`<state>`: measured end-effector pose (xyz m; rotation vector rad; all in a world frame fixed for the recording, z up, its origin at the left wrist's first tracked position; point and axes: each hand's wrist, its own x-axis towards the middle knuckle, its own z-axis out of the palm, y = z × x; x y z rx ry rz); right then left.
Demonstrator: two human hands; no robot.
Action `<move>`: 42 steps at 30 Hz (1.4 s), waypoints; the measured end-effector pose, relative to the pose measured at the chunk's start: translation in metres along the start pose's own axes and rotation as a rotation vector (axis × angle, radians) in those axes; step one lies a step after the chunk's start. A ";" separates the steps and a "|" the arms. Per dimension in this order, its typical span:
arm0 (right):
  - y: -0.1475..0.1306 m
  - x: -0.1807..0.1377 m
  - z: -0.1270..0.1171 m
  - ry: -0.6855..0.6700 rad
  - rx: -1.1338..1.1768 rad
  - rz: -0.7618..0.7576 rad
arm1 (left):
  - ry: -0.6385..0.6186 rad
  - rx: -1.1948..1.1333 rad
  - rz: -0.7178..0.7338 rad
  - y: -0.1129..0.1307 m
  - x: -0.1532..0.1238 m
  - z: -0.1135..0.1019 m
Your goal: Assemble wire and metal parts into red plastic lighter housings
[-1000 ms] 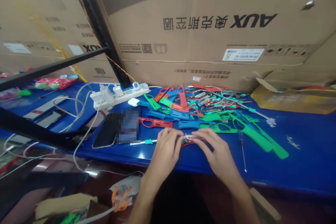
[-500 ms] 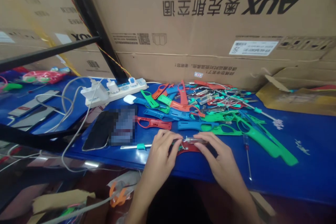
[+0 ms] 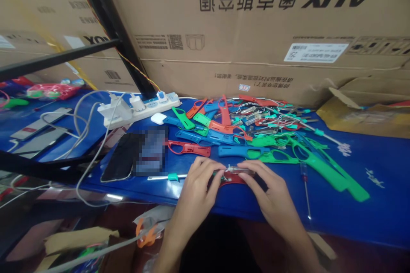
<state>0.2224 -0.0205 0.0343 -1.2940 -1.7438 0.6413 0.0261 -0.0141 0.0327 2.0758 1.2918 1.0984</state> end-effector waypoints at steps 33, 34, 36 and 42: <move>0.008 -0.004 -0.002 -0.018 -0.079 -0.131 | -0.019 -0.056 0.048 -0.003 0.002 -0.001; 0.007 -0.003 -0.001 -0.019 -0.075 -0.135 | -0.009 -0.047 0.061 -0.003 0.002 -0.001; 0.006 -0.003 -0.001 -0.015 -0.060 -0.134 | 0.009 -0.015 0.085 -0.002 0.002 -0.001; 0.003 -0.002 -0.002 -0.016 -0.036 -0.106 | 0.061 0.085 0.033 -0.001 0.001 0.000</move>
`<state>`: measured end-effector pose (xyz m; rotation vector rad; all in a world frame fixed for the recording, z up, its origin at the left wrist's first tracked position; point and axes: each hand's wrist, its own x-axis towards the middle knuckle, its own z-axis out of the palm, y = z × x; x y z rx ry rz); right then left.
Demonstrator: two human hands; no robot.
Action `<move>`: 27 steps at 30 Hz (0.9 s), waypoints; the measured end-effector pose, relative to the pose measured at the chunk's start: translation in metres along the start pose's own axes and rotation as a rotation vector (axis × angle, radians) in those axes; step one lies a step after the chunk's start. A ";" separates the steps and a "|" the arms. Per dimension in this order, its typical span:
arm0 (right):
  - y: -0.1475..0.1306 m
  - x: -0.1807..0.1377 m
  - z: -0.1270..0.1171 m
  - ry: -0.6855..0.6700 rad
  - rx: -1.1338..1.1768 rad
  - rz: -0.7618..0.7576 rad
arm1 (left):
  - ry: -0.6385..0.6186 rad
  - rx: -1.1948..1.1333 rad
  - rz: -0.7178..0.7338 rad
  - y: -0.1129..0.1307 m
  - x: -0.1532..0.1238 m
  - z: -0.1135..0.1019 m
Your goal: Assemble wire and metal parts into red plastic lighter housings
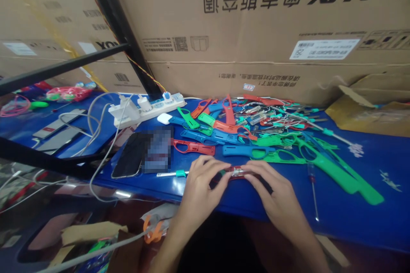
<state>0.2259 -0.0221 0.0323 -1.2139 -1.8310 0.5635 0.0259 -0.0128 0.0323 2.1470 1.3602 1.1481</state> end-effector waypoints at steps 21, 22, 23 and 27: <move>0.003 -0.001 0.002 -0.042 0.002 -0.041 | -0.028 -0.077 -0.009 -0.002 0.001 0.002; 0.002 -0.001 0.002 -0.041 0.007 -0.036 | -0.031 -0.069 -0.005 -0.002 0.001 0.002; 0.002 -0.001 0.002 -0.039 0.013 -0.030 | -0.030 -0.060 0.001 -0.002 0.001 0.002; 0.000 -0.001 0.002 -0.036 0.016 -0.018 | 0.028 0.020 0.022 -0.005 -0.004 -0.007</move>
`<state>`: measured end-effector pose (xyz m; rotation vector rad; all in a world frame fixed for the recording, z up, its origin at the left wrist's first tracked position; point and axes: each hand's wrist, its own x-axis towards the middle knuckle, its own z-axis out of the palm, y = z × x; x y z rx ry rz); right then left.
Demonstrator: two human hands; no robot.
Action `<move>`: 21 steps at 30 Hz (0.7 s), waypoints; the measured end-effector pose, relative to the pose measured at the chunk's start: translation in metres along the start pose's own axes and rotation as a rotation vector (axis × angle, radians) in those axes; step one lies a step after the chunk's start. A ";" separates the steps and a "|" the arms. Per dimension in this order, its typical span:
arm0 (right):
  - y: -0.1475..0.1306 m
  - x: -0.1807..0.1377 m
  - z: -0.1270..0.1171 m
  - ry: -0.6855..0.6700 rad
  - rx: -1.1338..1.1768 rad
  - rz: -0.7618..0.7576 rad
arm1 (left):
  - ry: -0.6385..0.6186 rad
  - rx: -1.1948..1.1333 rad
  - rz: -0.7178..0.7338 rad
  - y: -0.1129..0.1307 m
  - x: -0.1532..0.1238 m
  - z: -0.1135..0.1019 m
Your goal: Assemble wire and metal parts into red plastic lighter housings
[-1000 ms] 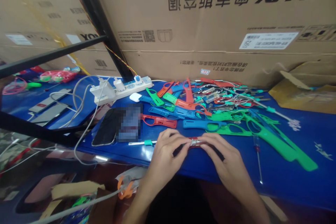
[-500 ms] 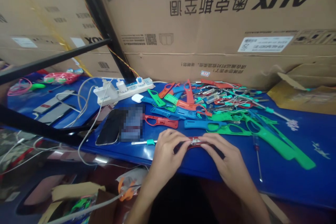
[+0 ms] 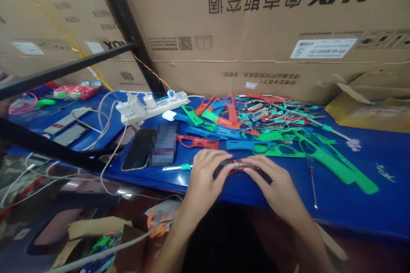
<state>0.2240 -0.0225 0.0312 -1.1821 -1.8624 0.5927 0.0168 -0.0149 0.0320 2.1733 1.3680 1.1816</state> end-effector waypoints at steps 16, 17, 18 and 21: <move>0.004 0.003 0.002 -0.046 -0.107 0.007 | -0.130 0.225 0.098 -0.015 -0.015 -0.024; 0.004 0.004 0.001 -0.065 -0.108 0.001 | -0.127 0.223 0.093 -0.016 -0.015 -0.024; 0.003 0.005 -0.001 -0.088 -0.118 -0.007 | -0.124 0.222 0.088 -0.016 -0.015 -0.023; 0.001 0.009 -0.008 -0.145 -0.193 -0.058 | -0.125 0.213 0.077 -0.017 -0.014 -0.022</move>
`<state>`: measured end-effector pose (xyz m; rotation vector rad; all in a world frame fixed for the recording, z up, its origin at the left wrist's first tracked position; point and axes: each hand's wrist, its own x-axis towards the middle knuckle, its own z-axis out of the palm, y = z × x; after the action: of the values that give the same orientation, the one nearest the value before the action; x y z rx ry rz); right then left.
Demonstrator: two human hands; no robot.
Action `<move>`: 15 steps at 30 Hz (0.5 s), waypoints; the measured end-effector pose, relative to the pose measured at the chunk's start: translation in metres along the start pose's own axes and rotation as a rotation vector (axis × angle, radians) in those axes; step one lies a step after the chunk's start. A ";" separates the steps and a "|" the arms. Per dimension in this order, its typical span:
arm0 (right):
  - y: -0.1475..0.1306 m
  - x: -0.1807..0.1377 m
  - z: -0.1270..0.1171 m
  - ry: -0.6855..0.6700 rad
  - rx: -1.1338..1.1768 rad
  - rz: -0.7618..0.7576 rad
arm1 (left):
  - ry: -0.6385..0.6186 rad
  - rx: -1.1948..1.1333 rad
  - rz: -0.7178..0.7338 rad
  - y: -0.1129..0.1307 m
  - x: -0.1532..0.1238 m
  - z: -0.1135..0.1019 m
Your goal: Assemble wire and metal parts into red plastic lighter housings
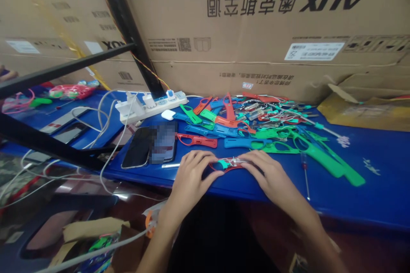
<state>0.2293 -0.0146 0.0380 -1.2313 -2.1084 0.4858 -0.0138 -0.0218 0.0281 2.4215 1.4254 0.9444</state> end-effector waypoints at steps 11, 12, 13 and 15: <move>0.010 0.014 -0.013 -0.075 -0.101 -0.126 | -0.043 0.032 0.017 0.001 0.001 -0.003; 0.011 0.015 -0.013 -0.089 -0.089 -0.126 | -0.062 0.040 0.026 0.003 0.002 -0.004; 0.012 0.015 -0.013 -0.103 -0.077 -0.124 | -0.082 0.045 0.037 0.004 0.003 -0.005; 0.012 0.014 -0.012 -0.115 -0.066 -0.118 | -0.121 0.045 0.060 0.008 0.006 -0.004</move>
<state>0.2403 0.0039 0.0441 -1.1308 -2.2955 0.4470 -0.0087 -0.0212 0.0377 2.5198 1.3545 0.7708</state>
